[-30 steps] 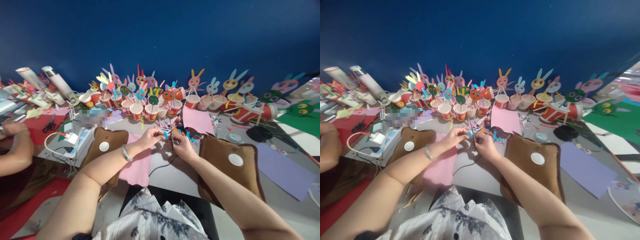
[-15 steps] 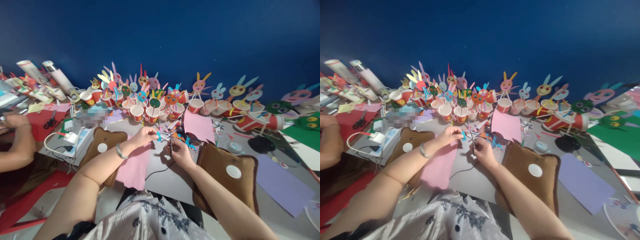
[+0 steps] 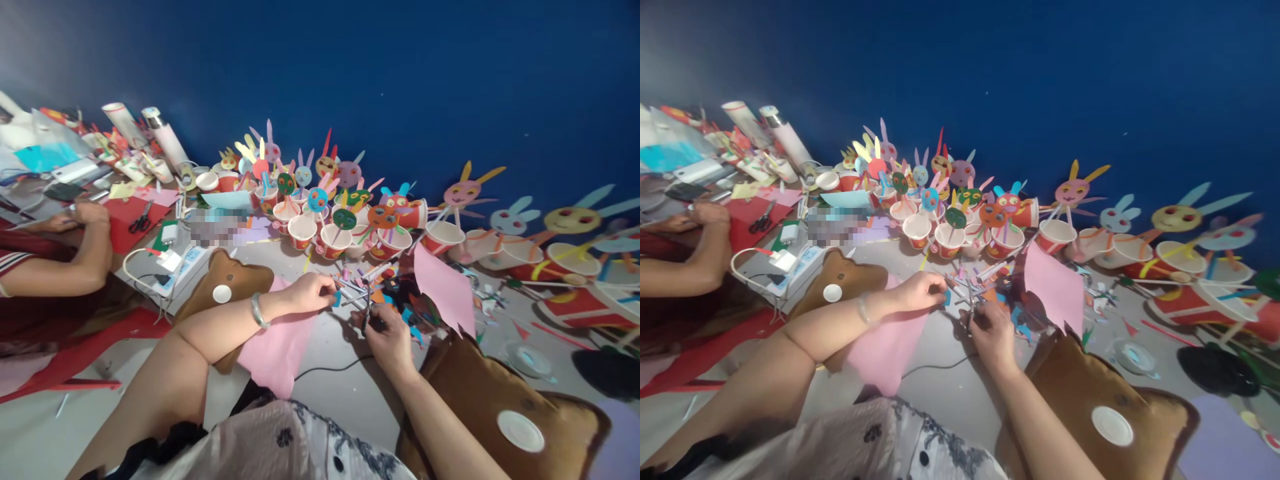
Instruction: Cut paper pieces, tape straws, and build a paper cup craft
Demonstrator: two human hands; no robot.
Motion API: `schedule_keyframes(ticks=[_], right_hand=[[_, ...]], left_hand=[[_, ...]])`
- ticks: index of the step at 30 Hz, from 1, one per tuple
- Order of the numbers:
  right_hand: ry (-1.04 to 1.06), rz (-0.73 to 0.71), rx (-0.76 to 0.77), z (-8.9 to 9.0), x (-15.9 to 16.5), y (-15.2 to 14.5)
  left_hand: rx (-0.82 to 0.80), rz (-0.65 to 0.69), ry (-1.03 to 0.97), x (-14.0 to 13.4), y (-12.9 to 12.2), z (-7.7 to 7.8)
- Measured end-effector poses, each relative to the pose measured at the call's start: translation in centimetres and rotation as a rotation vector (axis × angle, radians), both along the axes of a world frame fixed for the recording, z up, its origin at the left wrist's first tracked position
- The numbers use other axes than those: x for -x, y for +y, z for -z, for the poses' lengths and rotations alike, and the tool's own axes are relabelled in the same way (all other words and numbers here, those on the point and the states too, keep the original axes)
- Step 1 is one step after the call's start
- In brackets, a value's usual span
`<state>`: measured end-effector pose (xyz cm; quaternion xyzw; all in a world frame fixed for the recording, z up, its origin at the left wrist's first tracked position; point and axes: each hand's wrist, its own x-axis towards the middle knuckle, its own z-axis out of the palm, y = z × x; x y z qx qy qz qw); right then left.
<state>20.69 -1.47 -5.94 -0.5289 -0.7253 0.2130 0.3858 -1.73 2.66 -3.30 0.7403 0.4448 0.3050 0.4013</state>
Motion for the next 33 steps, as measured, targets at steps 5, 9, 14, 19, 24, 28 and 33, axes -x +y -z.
schedule_keyframes(ticks=[5, 9, 14, 19, 24, 28, 33], right_hand=[[-0.05, 0.018, -0.051, 0.6, -0.2, 0.3], [-0.053, 0.056, -0.078, 1.1, 0.2, 0.8], [-0.009, 0.175, -0.024, 1.4, 0.7, 1.1], [-0.001, 0.195, -0.033, 1.0, 1.2, 0.9], [0.005, 0.212, -0.014, 0.8, 1.5, 0.9], [0.01, 0.217, 0.03, 0.6, 1.6, 1.0], [-0.031, 0.142, 0.114, -0.4, 1.5, 1.1]], left_hand=[[-0.06, 0.053, 0.193, 0.3, 0.1, 0.0], [-0.078, 0.073, 0.306, 0.4, 0.0, -0.5], [-0.072, 0.121, 0.352, 0.6, -0.1, -0.8], [-0.034, 0.195, 0.381, 1.1, 0.2, -1.9], [0.039, 0.301, 0.449, 1.7, 0.5, -4.1], [0.095, 0.385, 0.527, 2.7, 0.8, -6.2], [0.23, 0.439, 0.689, 4.0, 1.3, -7.6]])
